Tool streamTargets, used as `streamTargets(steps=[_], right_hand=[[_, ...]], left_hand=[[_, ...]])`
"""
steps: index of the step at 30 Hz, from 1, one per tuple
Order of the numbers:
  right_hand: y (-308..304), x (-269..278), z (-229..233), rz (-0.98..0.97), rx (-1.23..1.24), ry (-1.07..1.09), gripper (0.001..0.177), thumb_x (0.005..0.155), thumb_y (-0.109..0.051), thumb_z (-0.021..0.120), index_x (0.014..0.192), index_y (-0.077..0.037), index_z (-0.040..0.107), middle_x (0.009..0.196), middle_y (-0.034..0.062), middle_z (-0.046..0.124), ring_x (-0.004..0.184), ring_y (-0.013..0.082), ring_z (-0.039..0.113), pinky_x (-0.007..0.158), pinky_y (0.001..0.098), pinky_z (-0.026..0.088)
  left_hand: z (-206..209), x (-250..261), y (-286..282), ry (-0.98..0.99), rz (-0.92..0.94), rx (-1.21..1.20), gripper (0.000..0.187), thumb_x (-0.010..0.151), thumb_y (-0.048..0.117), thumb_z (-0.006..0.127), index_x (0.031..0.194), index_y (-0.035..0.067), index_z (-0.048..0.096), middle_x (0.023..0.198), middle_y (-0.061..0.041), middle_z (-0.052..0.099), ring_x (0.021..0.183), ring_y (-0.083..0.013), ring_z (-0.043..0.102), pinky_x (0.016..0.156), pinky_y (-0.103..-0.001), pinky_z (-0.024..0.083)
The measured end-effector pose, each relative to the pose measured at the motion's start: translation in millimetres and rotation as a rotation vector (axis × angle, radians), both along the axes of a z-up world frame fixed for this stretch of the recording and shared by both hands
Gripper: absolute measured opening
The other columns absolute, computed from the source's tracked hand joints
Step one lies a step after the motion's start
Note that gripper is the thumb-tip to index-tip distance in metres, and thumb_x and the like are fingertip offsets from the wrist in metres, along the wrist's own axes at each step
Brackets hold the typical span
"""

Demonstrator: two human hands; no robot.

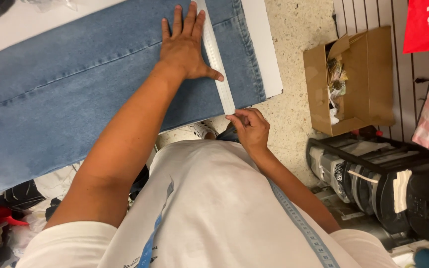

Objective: Measuring a pair of blue jeans with a flexible measuring tape on a work table

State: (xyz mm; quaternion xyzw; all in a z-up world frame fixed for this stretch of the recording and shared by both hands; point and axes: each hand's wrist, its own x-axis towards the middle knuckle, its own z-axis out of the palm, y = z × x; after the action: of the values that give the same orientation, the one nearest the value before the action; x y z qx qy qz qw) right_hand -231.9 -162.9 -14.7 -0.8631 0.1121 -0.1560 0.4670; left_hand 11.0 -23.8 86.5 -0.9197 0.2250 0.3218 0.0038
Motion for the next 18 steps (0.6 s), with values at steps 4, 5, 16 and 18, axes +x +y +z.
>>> streamTargets(steps=[4,5,16,18], right_hand=[[3.2,2.0,5.6,-0.044,0.057,0.045,0.020,0.084,-0.018,0.091,0.093,-0.009,0.075,0.083,0.0017,0.067,0.064,0.0092,0.050,0.062,0.0241,0.046],[2.9,3.0,8.2,-0.059,0.056,0.059,0.018,0.085,-0.018,0.090,0.092,-0.010,0.075,0.084,0.0012,0.068,0.064,0.0093,0.049,0.062,0.0246,0.046],[3.5,2.6,13.3,-0.093,0.154,0.185,0.016,0.088,-0.023,0.086,0.094,-0.012,0.075,0.079,-0.0018,0.062,0.066,0.0083,0.049,0.062,0.0245,0.044],[2.3,2.6,13.4,-0.096,0.161,0.208,0.017,0.088,-0.024,0.085,0.094,-0.012,0.075,0.080,-0.0017,0.063,0.066,0.0083,0.050,0.062,0.0244,0.044]], left_hand=[[-2.1,-1.3,0.4,-0.037,0.007,0.027,0.154,0.061,0.089,0.074,0.167,0.014,-0.008,0.171,-0.005,-0.018,0.155,-0.0339,-0.018,0.126,-0.061,-0.005],[-1.9,-1.4,0.0,-0.033,0.014,0.021,0.154,0.061,0.090,0.073,0.167,0.014,-0.008,0.171,-0.004,-0.019,0.155,-0.0336,-0.019,0.125,-0.061,-0.006],[-3.1,-1.8,0.3,-0.026,0.016,0.008,0.155,0.062,0.091,0.074,0.167,0.012,-0.009,0.170,-0.006,-0.021,0.154,-0.0346,-0.021,0.125,-0.064,-0.006],[-1.9,-1.9,-0.4,-0.028,0.019,0.007,0.155,0.062,0.090,0.074,0.167,0.012,-0.009,0.170,-0.005,-0.021,0.154,-0.0345,-0.021,0.125,-0.064,-0.006]])
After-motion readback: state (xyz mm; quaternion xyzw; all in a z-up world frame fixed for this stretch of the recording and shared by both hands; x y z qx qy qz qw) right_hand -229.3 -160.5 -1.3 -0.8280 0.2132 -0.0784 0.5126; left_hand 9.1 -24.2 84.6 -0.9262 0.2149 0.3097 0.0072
